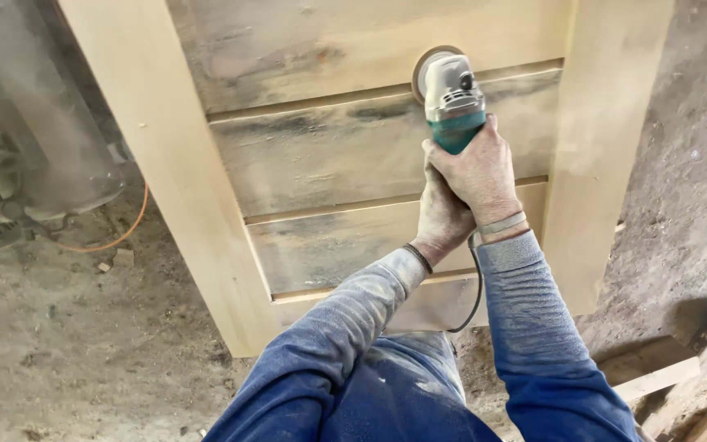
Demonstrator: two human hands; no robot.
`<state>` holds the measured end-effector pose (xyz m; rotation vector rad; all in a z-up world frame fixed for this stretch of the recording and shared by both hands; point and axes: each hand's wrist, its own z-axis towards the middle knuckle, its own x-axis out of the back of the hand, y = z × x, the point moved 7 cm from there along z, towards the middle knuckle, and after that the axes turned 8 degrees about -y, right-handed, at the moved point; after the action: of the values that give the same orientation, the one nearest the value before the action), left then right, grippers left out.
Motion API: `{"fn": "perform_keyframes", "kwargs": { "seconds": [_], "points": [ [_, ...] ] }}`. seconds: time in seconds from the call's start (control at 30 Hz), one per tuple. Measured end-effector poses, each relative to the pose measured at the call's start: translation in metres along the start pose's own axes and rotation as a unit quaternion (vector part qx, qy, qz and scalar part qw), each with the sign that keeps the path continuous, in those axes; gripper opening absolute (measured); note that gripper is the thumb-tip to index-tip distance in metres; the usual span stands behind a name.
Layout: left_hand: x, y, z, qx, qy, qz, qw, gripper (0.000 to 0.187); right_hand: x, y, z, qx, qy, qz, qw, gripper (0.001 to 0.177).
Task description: Sanding a wooden door using a handheld angle grinder with a sanding disc.
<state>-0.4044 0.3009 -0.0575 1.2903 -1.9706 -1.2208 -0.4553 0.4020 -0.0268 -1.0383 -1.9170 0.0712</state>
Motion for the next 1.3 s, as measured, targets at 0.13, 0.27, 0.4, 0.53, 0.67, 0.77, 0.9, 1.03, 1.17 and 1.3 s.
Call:
{"fn": "perform_keyframes", "kwargs": {
  "seconds": [0.13,0.27,0.4,0.53,0.67,0.77,0.9,1.03,1.17,1.3],
  "points": [
    [-0.022,0.017,0.020,0.003,-0.048,0.033,0.998,0.107,0.032,0.028,0.009,-0.005,0.075,0.052,0.996,0.077],
    [-0.037,0.030,0.053,-0.027,-0.092,0.065,0.993,0.117,0.050,0.064,0.031,-0.006,0.127,0.073,0.989,0.074],
    [-0.052,0.038,0.073,-0.029,-0.155,0.114,0.981,0.135,0.063,0.079,0.048,-0.016,0.143,0.100,0.984,0.074],
    [-0.040,0.043,0.079,-0.035,-0.170,0.104,0.979,0.138,0.059,0.069,0.055,-0.004,0.134,0.140,0.981,0.074],
    [-0.022,0.036,0.075,-0.042,-0.164,0.117,0.979,0.135,0.043,0.051,0.056,-0.004,0.087,0.160,0.983,0.077],
    [0.002,0.037,0.064,-0.032,-0.128,0.105,0.986,0.134,0.027,0.027,0.055,0.021,0.062,0.159,0.985,0.079],
    [0.032,0.036,0.054,-0.037,-0.087,0.096,0.991,0.130,0.006,0.002,0.053,0.035,0.045,0.135,0.989,0.078],
    [0.056,0.034,0.044,-0.017,-0.067,0.100,0.993,0.130,-0.011,-0.020,0.049,0.048,0.041,0.096,0.993,0.079],
    [0.079,0.024,0.035,0.000,-0.045,0.094,0.995,0.125,-0.029,-0.048,0.045,0.044,0.003,0.104,0.994,0.081],
    [0.105,0.016,0.025,-0.026,-0.029,0.062,0.997,0.120,-0.054,-0.076,0.042,0.051,-0.040,0.083,0.994,0.079]
  ]
}}
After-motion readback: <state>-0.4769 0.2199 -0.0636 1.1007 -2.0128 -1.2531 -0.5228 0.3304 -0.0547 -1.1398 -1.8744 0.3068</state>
